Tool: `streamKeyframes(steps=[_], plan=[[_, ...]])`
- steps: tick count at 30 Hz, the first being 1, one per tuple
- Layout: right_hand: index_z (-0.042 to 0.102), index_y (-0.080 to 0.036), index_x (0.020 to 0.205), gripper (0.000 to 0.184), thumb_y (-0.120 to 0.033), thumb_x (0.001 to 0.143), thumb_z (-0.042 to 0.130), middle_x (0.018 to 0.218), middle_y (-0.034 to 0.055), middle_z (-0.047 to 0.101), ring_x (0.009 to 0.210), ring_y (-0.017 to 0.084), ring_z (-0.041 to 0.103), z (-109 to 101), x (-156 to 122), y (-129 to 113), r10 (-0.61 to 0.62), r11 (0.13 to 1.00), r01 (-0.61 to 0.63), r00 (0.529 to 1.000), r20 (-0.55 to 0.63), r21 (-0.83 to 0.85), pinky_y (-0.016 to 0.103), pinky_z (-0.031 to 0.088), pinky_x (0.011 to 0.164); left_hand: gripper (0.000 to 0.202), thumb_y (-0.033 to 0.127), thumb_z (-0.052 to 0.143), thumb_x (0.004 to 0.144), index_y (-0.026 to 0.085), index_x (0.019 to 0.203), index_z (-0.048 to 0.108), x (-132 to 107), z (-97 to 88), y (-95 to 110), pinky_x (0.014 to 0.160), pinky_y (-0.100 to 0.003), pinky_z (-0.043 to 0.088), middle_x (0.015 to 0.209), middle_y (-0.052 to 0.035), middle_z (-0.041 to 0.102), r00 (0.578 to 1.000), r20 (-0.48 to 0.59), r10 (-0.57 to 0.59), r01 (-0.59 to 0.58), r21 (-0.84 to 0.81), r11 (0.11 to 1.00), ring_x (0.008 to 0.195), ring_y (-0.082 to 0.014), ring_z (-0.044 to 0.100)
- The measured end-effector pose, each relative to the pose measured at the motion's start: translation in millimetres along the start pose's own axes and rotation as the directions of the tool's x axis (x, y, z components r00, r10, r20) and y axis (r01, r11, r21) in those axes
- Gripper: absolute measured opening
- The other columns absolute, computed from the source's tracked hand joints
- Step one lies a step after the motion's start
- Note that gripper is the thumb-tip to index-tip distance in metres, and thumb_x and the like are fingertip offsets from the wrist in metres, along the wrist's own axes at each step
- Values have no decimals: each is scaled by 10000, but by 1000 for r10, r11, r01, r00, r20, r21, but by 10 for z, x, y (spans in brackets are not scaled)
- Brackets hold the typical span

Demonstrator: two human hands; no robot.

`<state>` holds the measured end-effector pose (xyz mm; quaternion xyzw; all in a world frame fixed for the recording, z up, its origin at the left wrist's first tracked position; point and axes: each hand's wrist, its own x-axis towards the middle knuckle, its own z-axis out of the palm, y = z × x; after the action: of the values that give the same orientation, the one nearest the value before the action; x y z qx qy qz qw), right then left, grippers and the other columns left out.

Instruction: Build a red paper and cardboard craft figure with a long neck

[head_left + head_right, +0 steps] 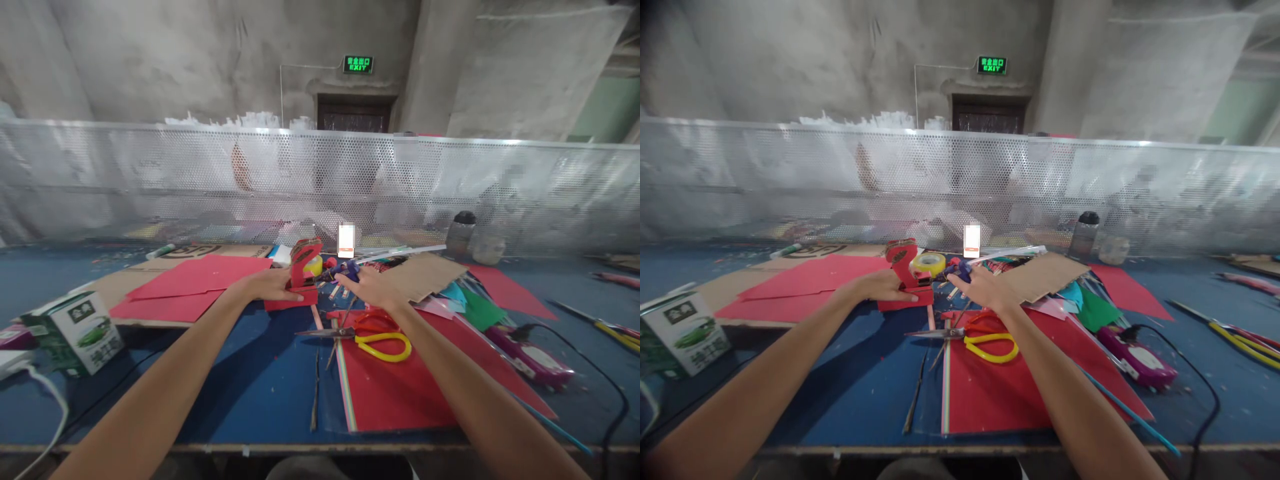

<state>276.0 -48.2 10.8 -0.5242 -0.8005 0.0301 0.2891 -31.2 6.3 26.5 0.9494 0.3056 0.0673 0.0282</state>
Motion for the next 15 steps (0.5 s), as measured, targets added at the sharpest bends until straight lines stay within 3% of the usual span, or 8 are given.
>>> streamKeyframes(steps=[10, 12, 15], plan=[[738, -203, 914, 489, -616, 976, 483, 918, 76, 748, 931, 238, 684, -61, 0, 5, 17, 999, -20, 999, 44, 49, 288, 471, 829, 610, 628, 549, 945, 266, 1435, 553, -12, -35, 46, 1080, -375, 445, 1441, -83, 598, 1000, 23, 7, -7, -8, 1000, 1271, -289, 585], [734, -205, 929, 474, -622, 959, 511, 938, 74, 745, 921, 232, 683, -90, -6, 20, 39, 993, -44, 998, 47, 113, 293, 485, 827, 609, 627, 552, 944, 262, 1431, 555, -13, -40, 51, 1070, -372, 451, 1435, -88, 604, 1000, 21, 8, -8, 1, 1000, 1258, -289, 592], [721, -197, 931, 519, -673, 934, 515, 812, 60, 717, 711, 197, 667, -120, -22, 43, 88, 947, -126, 987, 136, 296, 286, 510, 683, 612, 642, 550, 938, 268, 1422, 556, -14, -41, 55, 1058, -372, 457, 1444, -86, 596, 1000, 19, -10, 10, 7, 1000, 1249, -292, 596]])
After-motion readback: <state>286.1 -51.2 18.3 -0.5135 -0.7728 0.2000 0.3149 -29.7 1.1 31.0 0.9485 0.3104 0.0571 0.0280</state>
